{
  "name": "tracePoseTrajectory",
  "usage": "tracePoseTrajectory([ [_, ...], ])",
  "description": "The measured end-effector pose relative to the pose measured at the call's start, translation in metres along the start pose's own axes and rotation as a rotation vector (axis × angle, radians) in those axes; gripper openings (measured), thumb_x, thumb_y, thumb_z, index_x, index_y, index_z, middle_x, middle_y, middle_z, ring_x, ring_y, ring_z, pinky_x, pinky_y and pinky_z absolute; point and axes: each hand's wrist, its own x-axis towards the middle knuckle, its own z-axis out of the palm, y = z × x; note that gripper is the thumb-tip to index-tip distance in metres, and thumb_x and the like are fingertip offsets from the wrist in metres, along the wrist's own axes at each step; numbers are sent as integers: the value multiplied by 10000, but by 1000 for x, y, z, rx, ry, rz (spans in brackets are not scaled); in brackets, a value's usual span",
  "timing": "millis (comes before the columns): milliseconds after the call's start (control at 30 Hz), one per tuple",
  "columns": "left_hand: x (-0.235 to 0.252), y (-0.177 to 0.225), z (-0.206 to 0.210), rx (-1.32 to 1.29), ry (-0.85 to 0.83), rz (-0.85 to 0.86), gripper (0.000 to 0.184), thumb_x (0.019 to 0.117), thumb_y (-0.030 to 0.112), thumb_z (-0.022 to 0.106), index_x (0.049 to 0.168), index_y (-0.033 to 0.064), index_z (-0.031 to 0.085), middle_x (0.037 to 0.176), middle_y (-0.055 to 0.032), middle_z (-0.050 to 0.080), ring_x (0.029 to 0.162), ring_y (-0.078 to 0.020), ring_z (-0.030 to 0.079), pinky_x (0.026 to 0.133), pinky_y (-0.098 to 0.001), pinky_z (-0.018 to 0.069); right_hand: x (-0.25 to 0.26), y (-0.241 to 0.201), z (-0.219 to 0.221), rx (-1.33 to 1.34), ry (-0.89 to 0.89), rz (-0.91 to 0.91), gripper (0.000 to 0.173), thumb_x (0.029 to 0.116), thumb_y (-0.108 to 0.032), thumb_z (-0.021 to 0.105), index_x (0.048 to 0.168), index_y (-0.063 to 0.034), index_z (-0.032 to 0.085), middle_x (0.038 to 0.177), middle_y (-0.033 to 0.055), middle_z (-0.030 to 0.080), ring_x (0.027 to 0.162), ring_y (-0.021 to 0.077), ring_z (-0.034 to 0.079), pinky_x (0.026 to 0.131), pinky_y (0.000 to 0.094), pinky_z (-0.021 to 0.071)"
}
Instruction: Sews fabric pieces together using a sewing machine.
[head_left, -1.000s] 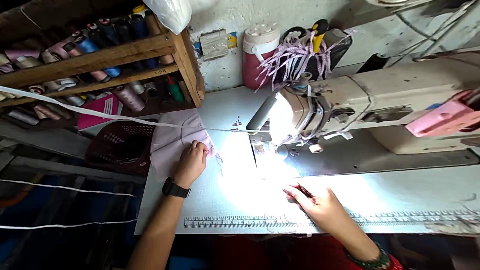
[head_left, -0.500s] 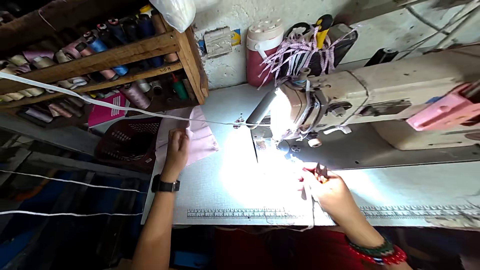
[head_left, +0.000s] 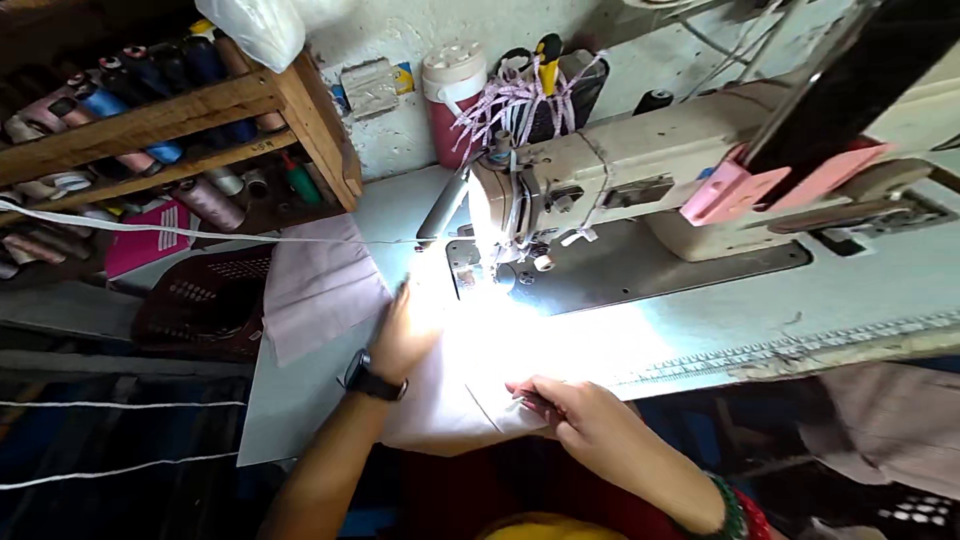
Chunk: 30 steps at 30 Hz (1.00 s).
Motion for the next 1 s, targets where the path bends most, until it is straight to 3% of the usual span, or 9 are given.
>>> tracePoseTrajectory([
  [67,25,-14,12,59,-71,-168,516,938,466,682,1167,3,664,1272,-238,577,1257,-418,525,1030,-591,450,-6,4,-5,-19,-4,14,283,905,-109,566,1116,-173,743,937,-11,764,788,166,734,664,434,603],
  [133,31,-14,14,57,-162,-202,430,954,453,660,1025,31,698,1239,-220,589,1254,-408,512,1021,-601,413,-2,4,-11,38,-19,56,225,964,-177,571,1080,-175,763,944,-26,764,773,118,716,688,366,601],
  [200,24,-12,10,-100,-116,-105,320,981,323,643,918,14,695,1052,-180,630,1071,-326,593,936,-512,472,18,-4,-14,211,44,105,206,995,-250,604,1023,-138,775,752,-32,676,598,47,611,576,240,543],
  [267,13,-9,5,-408,-12,-28,200,944,201,697,928,4,670,847,-62,642,799,-129,621,765,-306,527,49,-19,-16,533,105,155,189,984,-237,666,1017,-76,759,678,-58,667,522,-12,571,511,169,494],
  [400,-11,1,-12,-932,-50,-78,183,875,33,736,1039,17,658,819,29,682,719,-23,641,692,-204,549,103,-26,4,908,202,198,156,949,-186,733,933,-42,674,729,-19,687,536,27,598,498,179,501],
  [500,-23,4,-23,-1042,-93,-148,130,875,1,726,987,29,667,814,26,677,705,-24,620,646,-194,517,114,-23,15,852,182,198,199,929,-217,757,943,-43,661,739,-18,673,563,43,612,541,200,535],
  [700,-27,-1,-22,-1089,-124,-110,167,867,10,748,1023,-3,689,885,-14,716,816,-66,681,789,-247,577,109,-27,14,740,186,228,242,900,-224,779,984,-36,653,726,-40,653,606,16,611,604,188,536],
  [867,-26,0,-17,-973,-16,-91,38,919,67,724,943,38,718,829,25,711,754,-25,654,719,-220,551,109,-27,12,591,216,188,337,888,-302,780,1048,-29,665,784,-32,654,688,7,601,682,202,523],
  [1000,-24,-1,-15,-936,42,-40,67,915,48,730,972,12,736,855,-5,734,793,-54,687,782,-244,584,111,-20,20,538,302,56,259,920,-332,748,995,-85,731,843,-30,687,731,-3,608,697,184,523],
])
